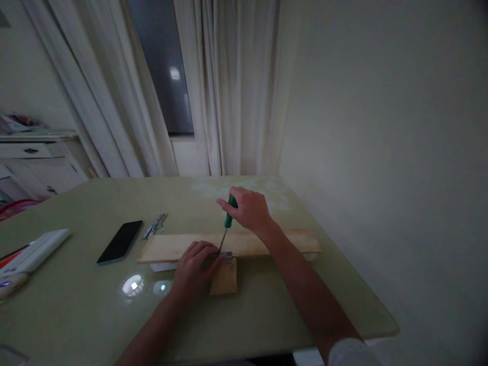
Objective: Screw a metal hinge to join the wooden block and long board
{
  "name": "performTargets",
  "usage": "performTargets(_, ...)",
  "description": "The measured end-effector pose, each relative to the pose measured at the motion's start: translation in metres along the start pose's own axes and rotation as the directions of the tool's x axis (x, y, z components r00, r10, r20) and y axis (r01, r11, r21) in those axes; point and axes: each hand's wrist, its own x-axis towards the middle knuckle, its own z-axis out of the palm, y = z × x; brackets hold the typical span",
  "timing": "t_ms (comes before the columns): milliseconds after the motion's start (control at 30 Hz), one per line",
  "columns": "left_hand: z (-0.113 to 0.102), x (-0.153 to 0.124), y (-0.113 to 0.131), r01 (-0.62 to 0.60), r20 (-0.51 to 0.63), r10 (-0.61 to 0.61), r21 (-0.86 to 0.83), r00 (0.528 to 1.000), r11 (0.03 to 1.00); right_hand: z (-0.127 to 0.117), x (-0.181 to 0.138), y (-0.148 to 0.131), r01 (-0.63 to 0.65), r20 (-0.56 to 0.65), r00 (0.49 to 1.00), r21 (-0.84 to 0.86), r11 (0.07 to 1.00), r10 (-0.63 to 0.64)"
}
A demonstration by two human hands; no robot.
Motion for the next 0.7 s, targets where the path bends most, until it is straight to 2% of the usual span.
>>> performTargets(67,0.000,0.000,0.000,-0.006,-0.003,0.006,0.002,1.000,1.000,-0.004,-0.005,-0.007,0.082,0.020,0.996,0.081,0.993,-0.084)
performTargets(133,0.000,0.000,-0.001,-0.009,0.005,0.009,0.018,1.000,1.000,-0.010,-0.012,-0.019,0.207,0.036,0.975,0.224,0.952,-0.220)
performTargets(200,0.001,-0.002,-0.003,-0.014,0.012,0.013,0.047,1.000,0.999,-0.016,-0.019,-0.032,0.338,0.063,0.921,0.363,0.869,-0.384)
performTargets(267,0.003,-0.004,-0.006,-0.022,-0.001,0.022,0.092,1.000,0.996,-0.021,-0.024,-0.043,0.437,0.111,0.841,0.438,0.785,-0.530)
performTargets(333,0.004,-0.006,-0.007,-0.014,-0.038,0.020,0.144,0.999,0.989,-0.022,-0.027,-0.049,0.494,0.151,0.776,0.459,0.738,-0.613)
performTargets(367,0.005,-0.006,-0.007,-0.006,-0.049,0.013,0.157,0.999,0.988,-0.022,-0.027,-0.049,0.505,0.152,0.766,0.458,0.731,-0.625)
performTargets(433,0.004,-0.004,-0.005,0.004,-0.035,0.001,0.136,0.999,0.991,-0.018,-0.024,-0.044,0.497,0.115,0.794,0.442,0.747,-0.597)
performTargets(533,0.001,-0.001,0.000,-0.006,0.013,0.006,0.046,1.000,0.999,-0.009,-0.015,-0.029,0.407,0.023,0.896,0.361,0.839,-0.444)
performTargets(633,0.000,0.000,0.001,-0.004,0.018,0.004,0.018,1.000,1.000,-0.002,-0.006,-0.013,0.219,-0.014,0.975,0.199,0.955,-0.221)
performTargets(700,0.000,0.000,0.001,0.006,0.023,-0.006,0.016,1.000,1.000,0.000,-0.001,-0.007,0.056,-0.011,0.998,0.067,0.996,-0.055)
